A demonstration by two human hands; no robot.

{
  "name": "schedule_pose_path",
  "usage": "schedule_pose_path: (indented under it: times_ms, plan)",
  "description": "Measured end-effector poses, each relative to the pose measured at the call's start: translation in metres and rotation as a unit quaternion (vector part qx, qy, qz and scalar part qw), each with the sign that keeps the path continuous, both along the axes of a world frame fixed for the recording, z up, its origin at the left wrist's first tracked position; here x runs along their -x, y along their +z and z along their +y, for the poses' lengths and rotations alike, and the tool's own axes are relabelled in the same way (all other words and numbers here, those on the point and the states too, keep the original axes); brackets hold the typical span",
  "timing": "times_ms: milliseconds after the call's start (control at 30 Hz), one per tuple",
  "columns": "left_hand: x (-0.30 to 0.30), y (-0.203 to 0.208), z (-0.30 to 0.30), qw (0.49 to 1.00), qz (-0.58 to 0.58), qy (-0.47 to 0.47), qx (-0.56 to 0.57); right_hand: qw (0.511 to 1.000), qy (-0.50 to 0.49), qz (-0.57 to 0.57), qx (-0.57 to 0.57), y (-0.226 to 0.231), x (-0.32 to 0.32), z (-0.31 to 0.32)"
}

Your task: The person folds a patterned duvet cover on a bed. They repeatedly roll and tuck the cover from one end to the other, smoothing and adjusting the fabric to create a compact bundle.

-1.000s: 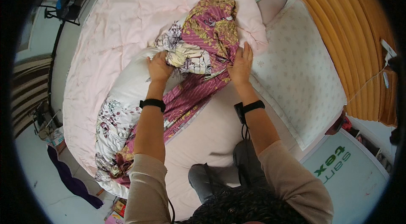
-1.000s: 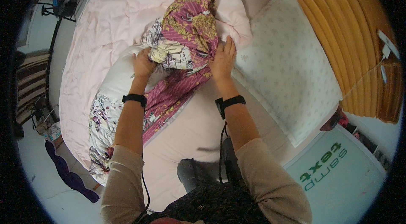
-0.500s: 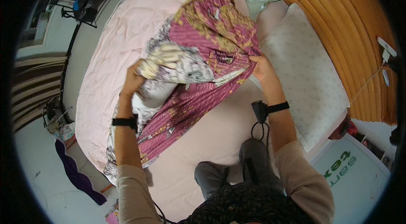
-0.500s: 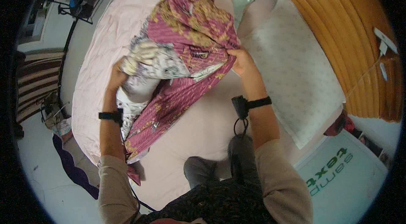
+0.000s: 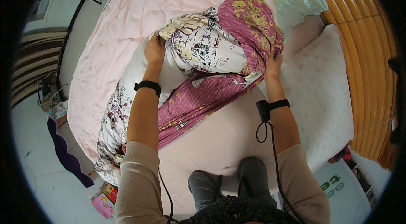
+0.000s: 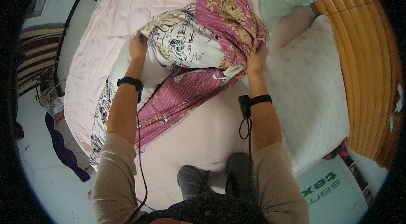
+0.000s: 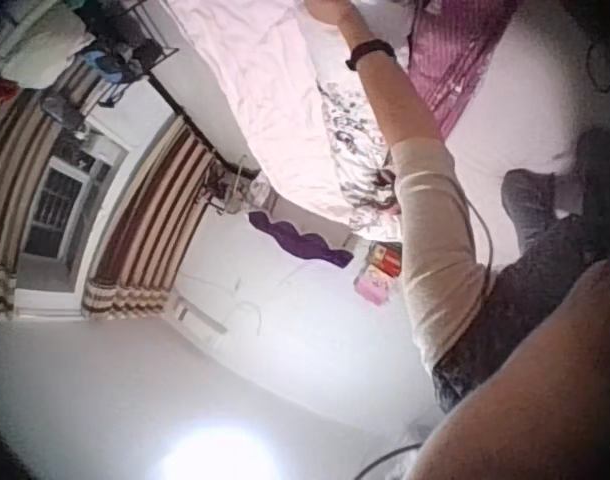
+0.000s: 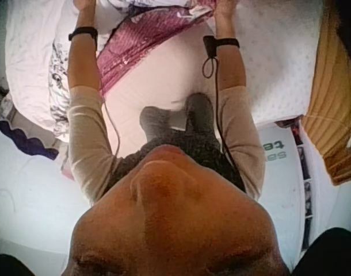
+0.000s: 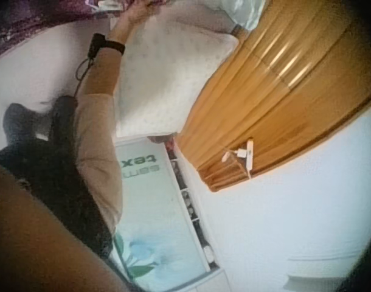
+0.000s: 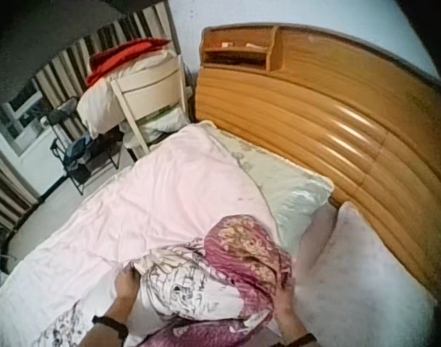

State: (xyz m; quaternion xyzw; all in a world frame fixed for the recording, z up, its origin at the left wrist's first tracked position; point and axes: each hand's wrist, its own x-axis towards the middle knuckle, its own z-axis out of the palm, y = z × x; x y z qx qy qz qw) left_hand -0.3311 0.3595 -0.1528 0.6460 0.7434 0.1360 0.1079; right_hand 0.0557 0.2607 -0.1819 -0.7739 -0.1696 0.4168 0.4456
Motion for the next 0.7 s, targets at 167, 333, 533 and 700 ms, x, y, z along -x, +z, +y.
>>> schedule_pose_path:
  times_ms: [167,333,533,700]
  plan:
    - [0.007,-0.025,0.009,0.999,-0.015,-0.030,-0.034,0.977,0.102,-0.178,0.060,-0.027,-0.007,-0.003]
    - [0.013,-0.038,0.015,0.997,-0.051,-0.055,-0.004,0.985,0.126,-0.103,0.053,-0.062,-0.023,-0.015]
    - [0.009,-0.032,0.020,0.998,-0.028,-0.047,0.029,0.960,0.228,-0.144,0.079,-0.118,-0.043,-0.032]
    - [0.011,-0.036,0.015,0.998,0.000,-0.021,0.055,0.986,0.144,-0.016,-0.083,-0.127,-0.024,-0.022]
